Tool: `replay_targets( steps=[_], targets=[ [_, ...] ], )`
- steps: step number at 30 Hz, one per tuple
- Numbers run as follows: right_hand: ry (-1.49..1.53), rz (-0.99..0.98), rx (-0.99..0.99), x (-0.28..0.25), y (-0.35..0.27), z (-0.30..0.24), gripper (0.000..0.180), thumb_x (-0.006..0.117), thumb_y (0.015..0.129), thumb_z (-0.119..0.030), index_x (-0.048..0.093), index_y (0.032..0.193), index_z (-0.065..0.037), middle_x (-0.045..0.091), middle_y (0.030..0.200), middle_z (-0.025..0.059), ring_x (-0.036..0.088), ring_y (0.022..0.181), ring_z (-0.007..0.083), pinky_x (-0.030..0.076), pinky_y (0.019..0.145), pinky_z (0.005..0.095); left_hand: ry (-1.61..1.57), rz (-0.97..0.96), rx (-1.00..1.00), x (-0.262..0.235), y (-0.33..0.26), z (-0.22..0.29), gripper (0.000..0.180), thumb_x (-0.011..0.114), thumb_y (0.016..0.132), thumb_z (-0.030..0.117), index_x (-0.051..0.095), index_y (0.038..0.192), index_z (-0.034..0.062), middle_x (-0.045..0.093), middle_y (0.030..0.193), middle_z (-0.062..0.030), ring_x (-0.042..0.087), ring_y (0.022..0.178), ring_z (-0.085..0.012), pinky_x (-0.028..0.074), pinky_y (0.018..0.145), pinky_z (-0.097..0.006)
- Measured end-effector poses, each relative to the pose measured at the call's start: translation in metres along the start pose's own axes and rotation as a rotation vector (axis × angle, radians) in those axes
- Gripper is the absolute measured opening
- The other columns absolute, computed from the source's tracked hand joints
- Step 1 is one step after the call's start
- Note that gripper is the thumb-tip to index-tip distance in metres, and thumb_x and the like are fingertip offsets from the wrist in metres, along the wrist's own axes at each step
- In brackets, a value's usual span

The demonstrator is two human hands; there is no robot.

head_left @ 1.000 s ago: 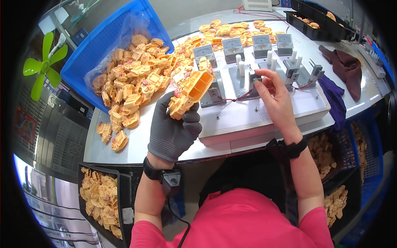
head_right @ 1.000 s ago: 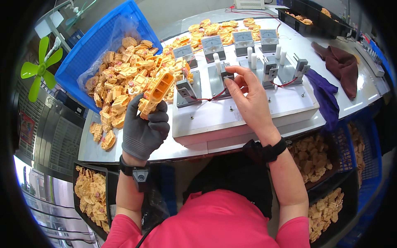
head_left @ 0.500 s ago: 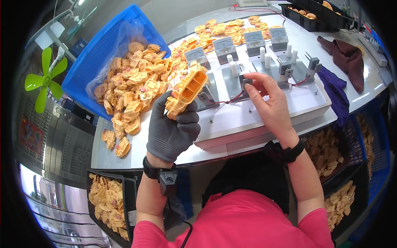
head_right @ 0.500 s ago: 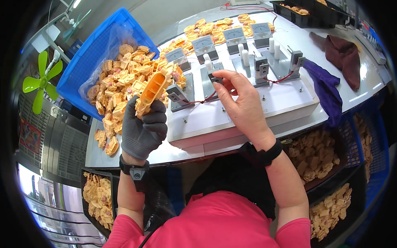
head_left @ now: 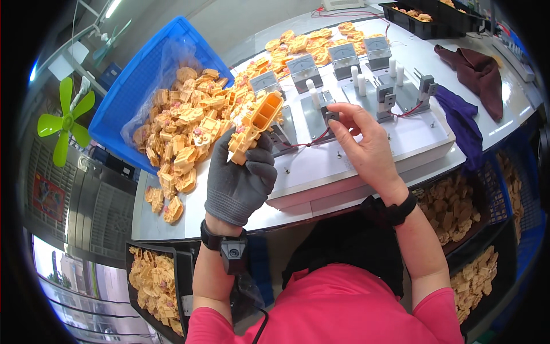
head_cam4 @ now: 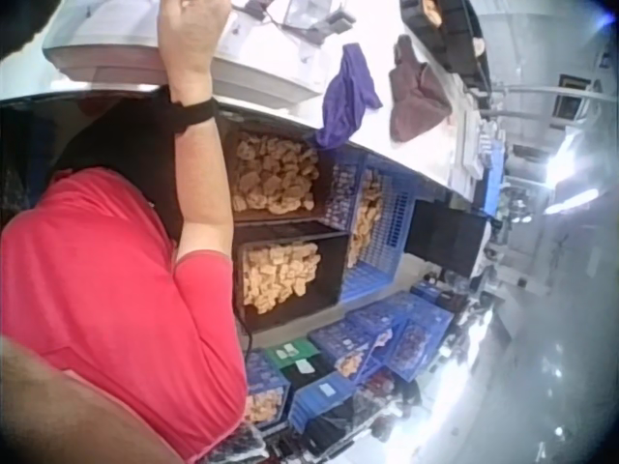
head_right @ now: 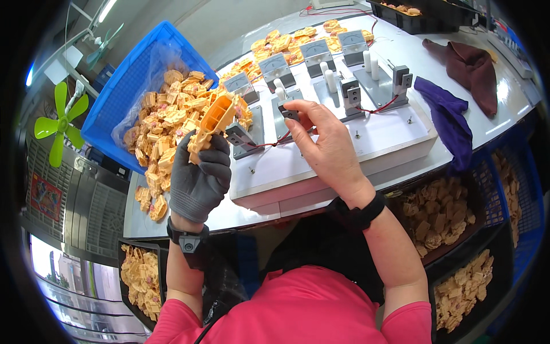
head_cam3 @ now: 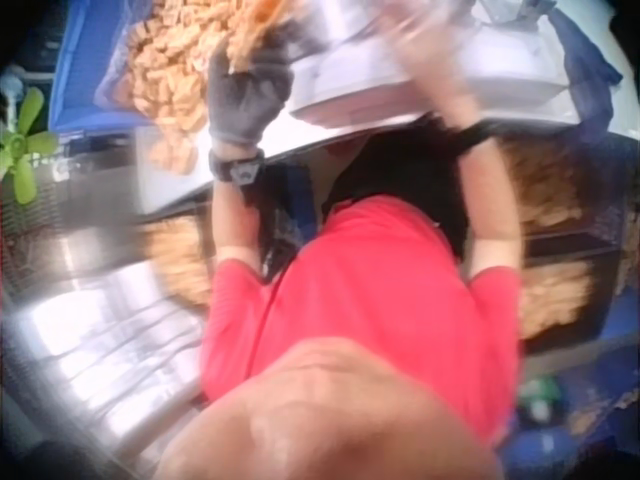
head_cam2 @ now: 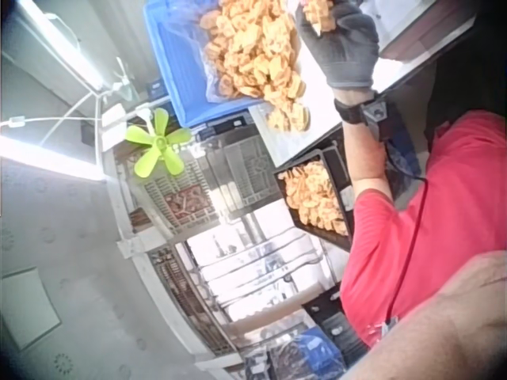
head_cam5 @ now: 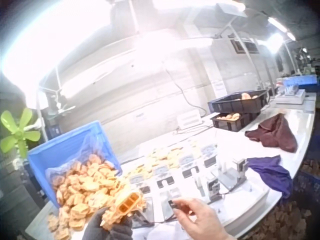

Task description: The person picks up yellow plastic toy components from a bin and places them into a testing jig on a white table. They connect wires to the components and press a button to activate the test. After the test, they remove the component and place it into a black bin. The person repeats this process for multiple components.

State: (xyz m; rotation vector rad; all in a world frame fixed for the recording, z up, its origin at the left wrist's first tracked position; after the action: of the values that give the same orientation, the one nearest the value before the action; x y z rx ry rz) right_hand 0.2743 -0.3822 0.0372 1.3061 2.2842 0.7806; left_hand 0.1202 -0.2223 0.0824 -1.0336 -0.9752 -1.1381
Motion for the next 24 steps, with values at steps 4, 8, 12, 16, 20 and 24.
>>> replay_targets(
  steps=[4, 8, 12, 16, 20, 24],
  targets=[
    [-0.005, -0.004, -0.001, 0.0, 0.0, 0.0, 0.025, 0.064, 0.094, -0.012, 0.064, 0.119, -0.005, 0.063, 0.095, 0.008, 0.061, 0.081, 0.015, 0.051, 0.073, 0.029, -0.016, 0.001, 0.022, -0.001, -0.002, 0.001, 0.046, 0.06, 0.097, 0.031, 0.052, 0.132, 0.0015, 0.063, 0.112, -0.0109, 0.061, 0.081, -0.013, 0.053, 0.071, -0.027],
    [-0.005, 0.002, -0.007, 0.0, 0.0, -0.001, 0.025, 0.065, 0.094, -0.011, 0.064, 0.118, -0.005, 0.063, 0.092, 0.0076, 0.061, 0.081, 0.015, 0.051, 0.073, 0.029, -0.006, 0.003, 0.021, -0.001, 0.0, 0.002, 0.047, 0.06, 0.097, 0.032, 0.052, 0.132, 0.0016, 0.063, 0.112, -0.0107, 0.062, 0.082, -0.0137, 0.053, 0.073, -0.027],
    [-0.004, -0.014, -0.033, -0.001, 0.0, -0.001, 0.02, 0.066, 0.094, -0.013, 0.064, 0.111, -0.005, 0.062, 0.087, 0.0059, 0.06, 0.077, 0.0133, 0.051, 0.07, 0.0276, 0.15, 0.07, 0.064, 0.011, 0.005, 0.007, 0.046, 0.06, 0.097, 0.034, 0.053, 0.129, 0.0019, 0.063, 0.11, -0.0103, 0.063, 0.083, -0.0145, 0.055, 0.071, -0.027],
    [0.059, -0.078, -0.013, 0.001, -0.001, 0.003, 0.016, 0.07, 0.092, -0.014, 0.063, 0.102, -0.004, 0.063, 0.085, 0.0039, 0.057, 0.067, 0.0086, 0.049, 0.064, 0.0244, 0.839, 0.117, 0.246, 0.036, 0.04, 0.044, 0.045, 0.061, 0.097, 0.036, 0.055, 0.127, 0.0044, 0.063, 0.111, -0.0108, 0.066, 0.087, -0.0171, 0.057, 0.073, -0.027],
    [0.049, -0.068, 0.019, -0.003, 0.001, 0.002, 0.018, 0.07, 0.091, -0.015, 0.063, 0.102, -0.004, 0.063, 0.085, 0.0043, 0.058, 0.067, 0.0091, 0.048, 0.063, 0.0245, 1.672, 0.13, 0.348, 0.084, 0.1, 0.047, 0.052, 0.063, 0.096, 0.04, 0.048, 0.137, 0.011, 0.062, 0.115, -0.0121, 0.067, 0.094, -0.0174, 0.057, 0.08, -0.026],
    [0.094, -0.081, 0.041, 0.0, 0.0, 0.002, 0.019, 0.071, 0.091, -0.017, 0.063, 0.102, -0.004, 0.063, 0.085, 0.005, 0.057, 0.066, 0.01, 0.048, 0.062, 0.0251, 2.203, 0.196, 0.244, 0.078, 0.137, 0.043, 0.059, 0.064, 0.093, 0.042, 0.045, 0.138, 0.0071, 0.064, 0.111, -0.0167, 0.068, 0.086, -0.0181, 0.057, 0.074, -0.028]
  ],
)
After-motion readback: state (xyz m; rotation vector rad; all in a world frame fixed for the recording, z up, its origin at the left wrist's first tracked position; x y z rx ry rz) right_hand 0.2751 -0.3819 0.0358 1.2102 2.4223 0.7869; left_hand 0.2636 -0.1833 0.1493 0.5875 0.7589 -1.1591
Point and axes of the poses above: each hand's wrist, its own y-axis towards the middle knuckle, its own x-axis out of the palm, z = x × y, the point moved 3 cm from there along y, towards the middle knuckle
